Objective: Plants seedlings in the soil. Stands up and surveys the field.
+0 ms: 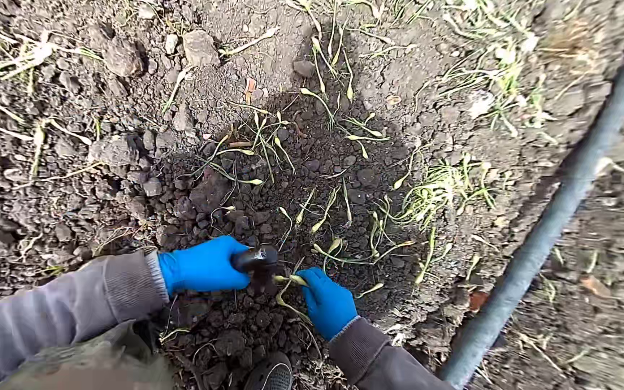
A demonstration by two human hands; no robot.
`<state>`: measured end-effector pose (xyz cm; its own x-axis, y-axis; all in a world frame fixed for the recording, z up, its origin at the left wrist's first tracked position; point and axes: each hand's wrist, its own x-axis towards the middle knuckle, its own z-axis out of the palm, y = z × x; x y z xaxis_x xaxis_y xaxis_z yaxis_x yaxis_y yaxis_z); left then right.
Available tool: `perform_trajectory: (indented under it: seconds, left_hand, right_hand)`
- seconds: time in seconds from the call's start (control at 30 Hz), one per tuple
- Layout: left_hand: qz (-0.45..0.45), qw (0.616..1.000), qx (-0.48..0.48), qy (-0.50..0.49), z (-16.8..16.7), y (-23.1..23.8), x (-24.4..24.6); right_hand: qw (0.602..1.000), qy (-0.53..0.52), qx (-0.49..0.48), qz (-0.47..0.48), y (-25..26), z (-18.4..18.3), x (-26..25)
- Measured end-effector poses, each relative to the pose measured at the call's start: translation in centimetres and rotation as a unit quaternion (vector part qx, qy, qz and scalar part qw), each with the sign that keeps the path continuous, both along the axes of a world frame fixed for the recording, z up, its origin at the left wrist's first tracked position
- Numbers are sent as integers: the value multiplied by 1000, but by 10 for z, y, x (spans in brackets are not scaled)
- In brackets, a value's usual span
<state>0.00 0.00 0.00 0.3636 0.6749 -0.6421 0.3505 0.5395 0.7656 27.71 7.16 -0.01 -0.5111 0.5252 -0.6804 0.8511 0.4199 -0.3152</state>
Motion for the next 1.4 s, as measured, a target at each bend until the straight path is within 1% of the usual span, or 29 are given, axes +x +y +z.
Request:
perform_trajectory:
  seconds: [0.03, 0.07, 0.1, 0.13, 0.2, 0.27, 0.3, 0.37, 0.43, 0.47, 0.57, 0.6, 0.63, 0.7, 0.77, 0.8, 0.83, 0.9, 0.93, 0.97, 1.0, 1.07, 1.17, 1.2, 1.23, 1.27, 1.3, 1.37, 1.4]
  left_hand:
    - [4, 1000, -25, -7, -27, -11, 12]
    - [16, 999, -44, -13, -41, -20, 18]
    - [36, 998, -54, -12, -46, -28, 18]
    - [55, 996, -66, -14, -45, -34, 14]
    - [94, 992, -78, -22, -29, -49, 0]
    - [129, 989, -67, -34, -4, -58, -28]
    - [151, 986, -50, -45, 8, -64, -41]
    - [194, 979, -10, -68, 22, -76, -55]
    - [205, 976, 10, -79, 18, -75, -50]
    - [188, 979, 9, -75, 7, -70, -40]
    - [112, 991, -58, -47, -39, -59, 4]
    - [100, 992, -71, -35, -43, -57, 9]
    - [93, 992, -79, -24, -40, -53, 6]
    - [90, 992, -87, -10, -22, -53, -9]
    - [132, 988, -81, -21, -14, -67, -24]
    - [166, 983, -73, -38, -18, -77, -27]
    - [194, 977, -65, -57, -28, -87, -25]
    - [220, 970, -68, -82, -55, -102, -14]
    - [227, 966, -77, -98, -64, -104, -10]
    - [233, 962, -85, -109, -65, -103, -10]
    - [241, 960, -89, -114, -57, -100, -16]
    - [268, 955, -58, -109, -26, -96, -36]
    - [341, 931, 77, -106, 20, -103, -71]
    - [353, 923, 110, -107, 31, -103, -79]
    - [343, 925, 125, -102, 38, -99, -84]
    - [327, 934, 119, -82, 39, -95, -84]
    - [309, 946, 89, -47, 32, -91, -79]
    - [256, 966, -10, 20, 4, -85, -62]
    - [242, 968, -60, 23, -9, -85, -57]
  right_hand:
    - [1000, 1, -12, 6, -3, -2, -6]
    - [999, -3, -27, 19, -6, -7, -12]
    - [998, -23, -52, 36, -9, -15, -21]
    - [993, -59, -87, 58, -12, -25, -31]
    - [978, -123, -136, 98, -29, -52, -45]
    - [973, -150, -140, 102, -45, -78, -53]
    - [974, -158, -133, 94, -51, -82, -55]
    - [975, -168, -127, 72, -57, -79, -51]
    - [976, -176, -123, 45, -51, -68, -40]
    - [978, -171, -112, 31, -46, -62, -35]
    - [985, -145, -90, 24, -36, -49, -26]
    - [985, -142, -95, 35, -36, -51, -28]
    - [982, -149, -106, 51, -38, -58, -33]
    - [971, -172, -139, 91, -52, -78, -41]
    - [970, -165, -150, 102, -64, -90, -46]
    - [974, -145, -143, 100, -65, -90, -45]
    - [981, -116, -122, 95, -65, -86, -38]
    - [996, -60, -33, 49, -59, -77, -16]
    - [997, -69, 2, 28, -50, -74, -6]
    - [994, -111, 11, 19, -38, -72, 0]
    - [987, -159, 6, 29, -25, -72, 4]
    - [973, -218, -10, 79, -8, -78, 12]
    - [956, -253, -43, 145, 5, -85, 18]
    - [951, -261, -54, 154, 9, -84, 17]
    - [950, -266, -62, 154, 12, -81, 15]
    - [950, -267, -67, 150, 16, -76, 12]
    - [952, -263, -67, 139, 19, -68, 7]
    - [969, -223, -48, 97, 23, -48, -5]
    - [980, -180, -28, 75, 23, -40, -12]
